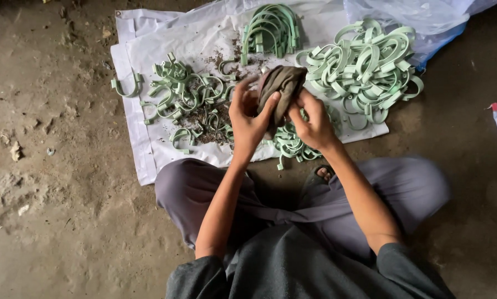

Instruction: Cleaning dirt and debris from green plastic clips using a cloth while sitting on the floor.

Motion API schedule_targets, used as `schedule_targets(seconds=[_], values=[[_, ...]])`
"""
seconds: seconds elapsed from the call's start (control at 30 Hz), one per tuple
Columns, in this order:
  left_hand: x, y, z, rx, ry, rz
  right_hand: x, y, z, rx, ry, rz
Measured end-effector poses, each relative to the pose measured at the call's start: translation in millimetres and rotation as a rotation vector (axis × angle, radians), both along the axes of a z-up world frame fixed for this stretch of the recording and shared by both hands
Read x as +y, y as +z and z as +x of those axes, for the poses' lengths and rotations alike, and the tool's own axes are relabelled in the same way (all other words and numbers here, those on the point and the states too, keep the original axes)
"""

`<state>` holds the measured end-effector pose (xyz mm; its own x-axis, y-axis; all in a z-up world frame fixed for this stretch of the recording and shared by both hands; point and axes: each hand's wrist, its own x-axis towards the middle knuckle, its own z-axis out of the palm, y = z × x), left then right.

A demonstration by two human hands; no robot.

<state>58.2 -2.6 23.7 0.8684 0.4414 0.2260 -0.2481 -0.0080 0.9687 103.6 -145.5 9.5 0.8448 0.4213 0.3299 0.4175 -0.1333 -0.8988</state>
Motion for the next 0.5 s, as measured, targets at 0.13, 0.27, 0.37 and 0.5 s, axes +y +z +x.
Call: schedule_targets(seconds=[0.13,0.27,0.37,0.5], values=[[5.4,-14.2,8.0,0.206,-0.100,-0.119,6.4,-21.3,-6.1,-0.174,-0.099,-0.171],[4.7,-46.8,15.8,0.413,-0.135,-0.399,4.7,-39.3,-7.4,-0.279,-0.155,-0.131],[1.6,-61.0,16.2,0.433,-0.148,-0.492,10.1,-40.2,-11.8,-0.304,-0.181,-0.096],[3.4,-58.4,17.0,0.410,-0.195,-0.655,14.6,-46.3,-20.0,-0.154,-0.189,0.043]])
